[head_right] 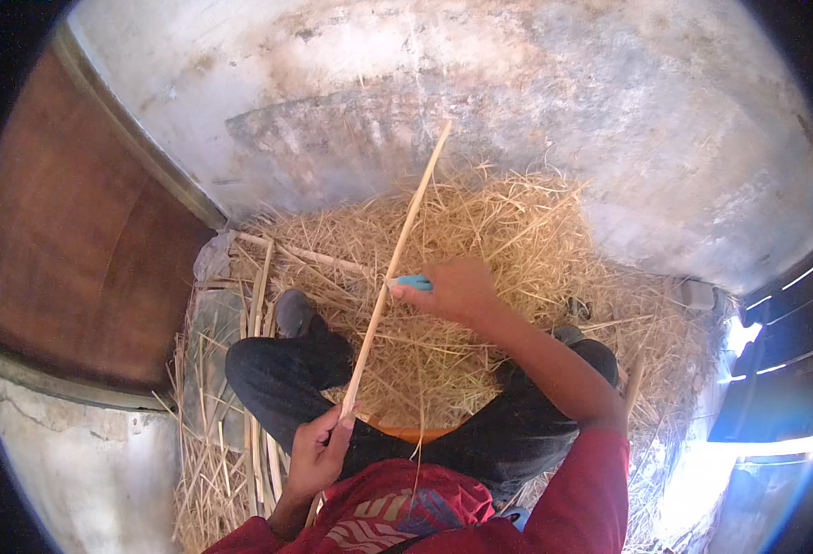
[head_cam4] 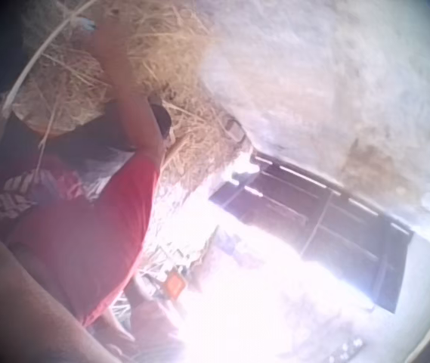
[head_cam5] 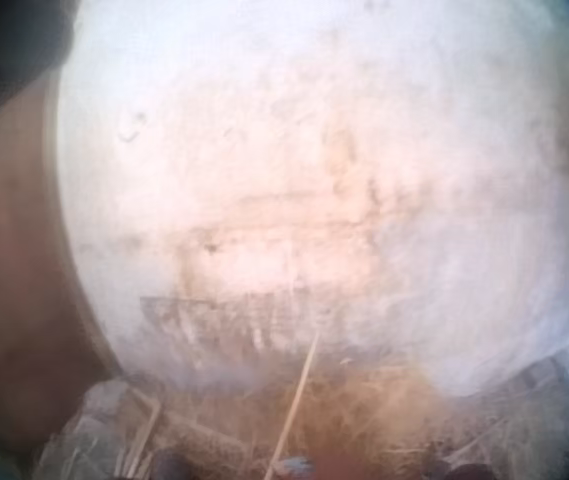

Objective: The person sits on a straw-covered floor and uses a utility knife to peel the outer layer off a long bamboo stick. They hold the stick with their left hand and scrape it with the knife in their right hand, creating thin strips of bamboo.

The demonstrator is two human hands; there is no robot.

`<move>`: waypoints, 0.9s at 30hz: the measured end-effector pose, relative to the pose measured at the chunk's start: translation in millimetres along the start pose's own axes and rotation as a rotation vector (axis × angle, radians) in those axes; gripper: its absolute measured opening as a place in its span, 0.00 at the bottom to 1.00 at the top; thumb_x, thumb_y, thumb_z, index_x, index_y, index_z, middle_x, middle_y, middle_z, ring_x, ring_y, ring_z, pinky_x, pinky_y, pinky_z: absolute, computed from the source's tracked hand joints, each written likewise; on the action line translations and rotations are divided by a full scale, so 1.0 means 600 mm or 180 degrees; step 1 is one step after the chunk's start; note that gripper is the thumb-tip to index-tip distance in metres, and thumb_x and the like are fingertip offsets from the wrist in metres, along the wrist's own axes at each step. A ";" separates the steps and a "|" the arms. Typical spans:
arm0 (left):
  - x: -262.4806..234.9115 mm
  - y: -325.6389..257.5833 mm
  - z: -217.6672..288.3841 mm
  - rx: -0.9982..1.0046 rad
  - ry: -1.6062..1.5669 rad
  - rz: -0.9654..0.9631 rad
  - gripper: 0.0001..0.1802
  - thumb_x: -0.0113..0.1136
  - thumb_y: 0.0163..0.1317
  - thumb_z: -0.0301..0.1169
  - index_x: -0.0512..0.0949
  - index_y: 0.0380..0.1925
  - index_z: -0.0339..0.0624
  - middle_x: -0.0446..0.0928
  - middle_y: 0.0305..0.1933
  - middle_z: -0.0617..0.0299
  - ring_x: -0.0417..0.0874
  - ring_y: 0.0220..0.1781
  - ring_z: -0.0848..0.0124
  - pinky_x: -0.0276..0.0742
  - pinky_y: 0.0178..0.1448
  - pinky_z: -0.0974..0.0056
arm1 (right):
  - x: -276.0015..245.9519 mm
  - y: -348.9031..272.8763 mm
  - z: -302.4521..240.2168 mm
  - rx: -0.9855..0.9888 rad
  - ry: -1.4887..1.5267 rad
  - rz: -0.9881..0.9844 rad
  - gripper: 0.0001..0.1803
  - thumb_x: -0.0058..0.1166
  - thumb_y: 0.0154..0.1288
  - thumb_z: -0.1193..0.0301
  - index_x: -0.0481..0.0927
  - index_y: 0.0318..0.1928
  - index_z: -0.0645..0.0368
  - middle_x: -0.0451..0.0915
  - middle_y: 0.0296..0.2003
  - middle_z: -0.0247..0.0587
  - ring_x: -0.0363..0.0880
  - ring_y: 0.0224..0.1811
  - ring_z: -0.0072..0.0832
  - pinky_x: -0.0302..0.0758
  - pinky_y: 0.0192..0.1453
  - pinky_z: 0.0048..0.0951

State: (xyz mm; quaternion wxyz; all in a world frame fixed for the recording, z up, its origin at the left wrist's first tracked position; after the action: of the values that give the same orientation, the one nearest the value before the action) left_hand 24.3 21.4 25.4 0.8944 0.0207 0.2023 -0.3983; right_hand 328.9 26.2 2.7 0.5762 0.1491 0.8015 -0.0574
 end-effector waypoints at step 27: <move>-0.007 -0.088 0.022 -0.0198 0.0137 -0.0511 0.16 0.51 0.67 0.31 0.75 0.51 0.33 0.76 0.24 0.61 0.74 0.30 0.81 0.71 0.36 0.72 | -0.071 0.052 0.155 0.0365 -0.0486 0.1514 0.40 0.35 0.61 0.32 0.78 0.19 0.56 0.69 0.09 0.34 0.70 0.10 0.28 0.68 0.17 0.35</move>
State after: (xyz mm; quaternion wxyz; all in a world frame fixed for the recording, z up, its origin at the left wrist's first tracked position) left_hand -11.9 -14.2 45.7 0.8553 -0.0149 0.2347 -0.4617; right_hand 435.0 23.9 14.4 0.6230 0.3610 0.6935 0.0233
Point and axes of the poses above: each hand's wrist, its own y-axis towards the middle knuckle, its own x-axis out of the palm, z = x × y, the point moved 2 cm from there along y, towards the middle knuckle
